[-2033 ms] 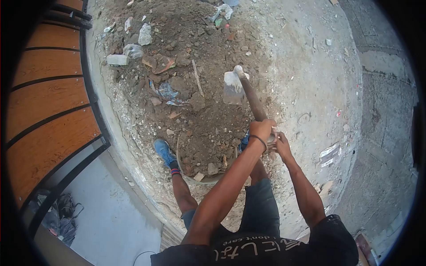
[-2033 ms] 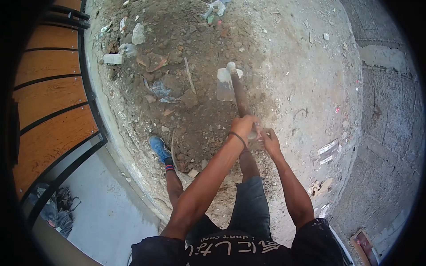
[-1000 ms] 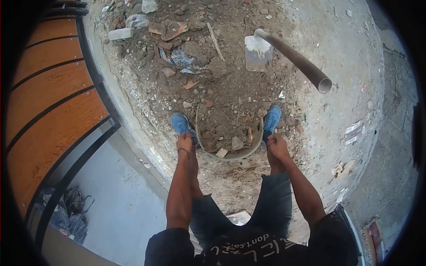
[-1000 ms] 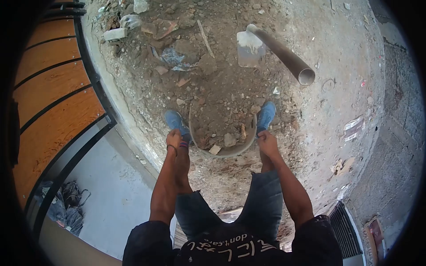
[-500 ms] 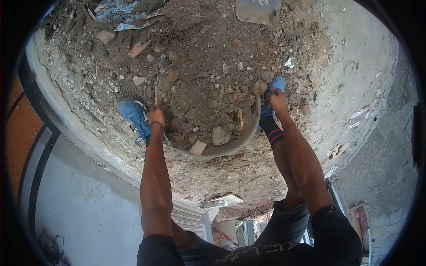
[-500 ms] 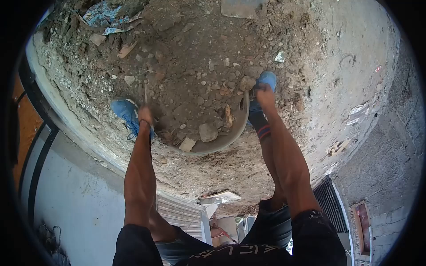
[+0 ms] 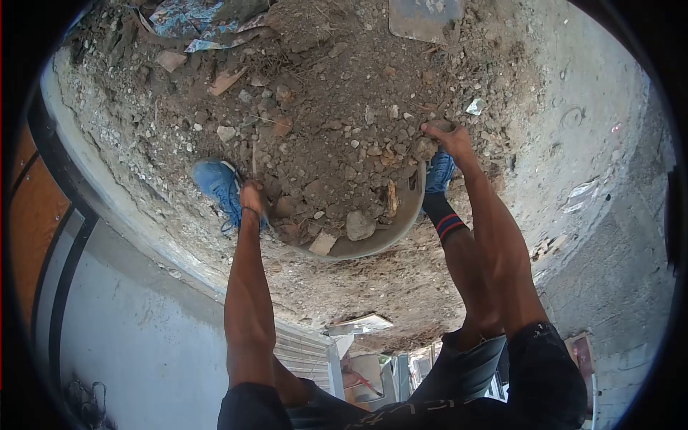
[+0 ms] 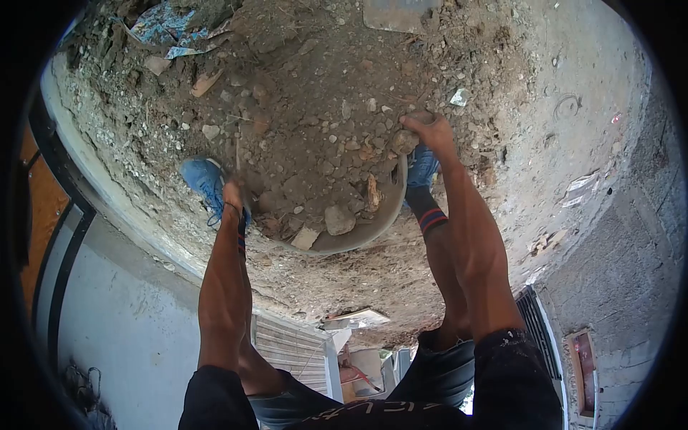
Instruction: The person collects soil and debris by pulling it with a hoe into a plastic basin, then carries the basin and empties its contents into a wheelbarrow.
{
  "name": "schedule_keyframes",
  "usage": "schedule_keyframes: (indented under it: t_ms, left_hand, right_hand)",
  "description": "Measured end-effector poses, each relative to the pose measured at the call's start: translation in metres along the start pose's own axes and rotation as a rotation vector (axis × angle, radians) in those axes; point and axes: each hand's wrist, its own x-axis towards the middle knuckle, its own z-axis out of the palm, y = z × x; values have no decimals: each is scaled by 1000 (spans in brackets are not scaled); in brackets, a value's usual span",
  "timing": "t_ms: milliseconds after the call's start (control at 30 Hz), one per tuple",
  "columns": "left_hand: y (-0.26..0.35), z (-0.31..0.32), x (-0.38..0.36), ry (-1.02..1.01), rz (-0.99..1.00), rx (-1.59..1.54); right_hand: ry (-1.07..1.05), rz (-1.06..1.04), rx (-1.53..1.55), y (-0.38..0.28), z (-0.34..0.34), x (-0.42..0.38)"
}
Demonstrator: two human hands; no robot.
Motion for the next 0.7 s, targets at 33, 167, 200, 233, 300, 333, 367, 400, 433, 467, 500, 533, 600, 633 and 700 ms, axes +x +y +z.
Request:
schedule_keyframes:
  t_ms: [33, 167, 200, 233, 300, 333, 367, 400, 433, 467, 500, 533, 600, 633, 700]
  left_hand:
    - [-9, -1, 5, -7, 36, 59]
    - [-16, -7, 10, -67, -41, -93]
    - [-17, -10, 11, -76, 92, 116]
    - [-14, -6, 7, -91, 159, 220]
    - [0, 2, -5, -50, 118, 154]
    - [3, 1, -5, 3, 5, -12]
    - [4, -1, -5, 9, 8, -13]
    - [-5, -1, 2, 10, 15, -98]
    - [-11, 0, 7, 7, 21, -182]
    - [-10, -1, 8, 5, 22, -182]
    - [-10, -1, 10, -43, -75, -332]
    - [-10, -2, 9, -91, -177, -477]
    - [-3, -7, 8, -89, -242, -403]
    - [-3, -7, 13, -89, -290, -346]
    - [-18, -9, 26, -86, -176, -149]
  right_hand:
    - [-65, -32, 82, -14, -6, -19]
    - [-23, -369, -254, -10, -14, -56]
    - [-83, -457, -271, -17, -15, -80]
    - [-195, -586, -391, -17, -10, -101]
    - [-299, -713, -516, -9, -7, -131]
    - [-330, -698, -503, -2, -2, -141]
    - [-367, -687, -488, 3, 5, -143]
    - [-367, -695, -487, 14, 11, -134]
    - [-270, -424, -391, 32, 14, -119]
    - [-171, -151, -292, 46, 18, -106]
    - [-168, -149, -290, 54, 24, -96]
    - [-94, -34, -132, 63, 32, -89]
    - [-29, 100, 26, 86, 50, -81]
    - [-27, 136, 110, 97, 59, -73]
    - [-24, 169, 196, 117, 76, -66]
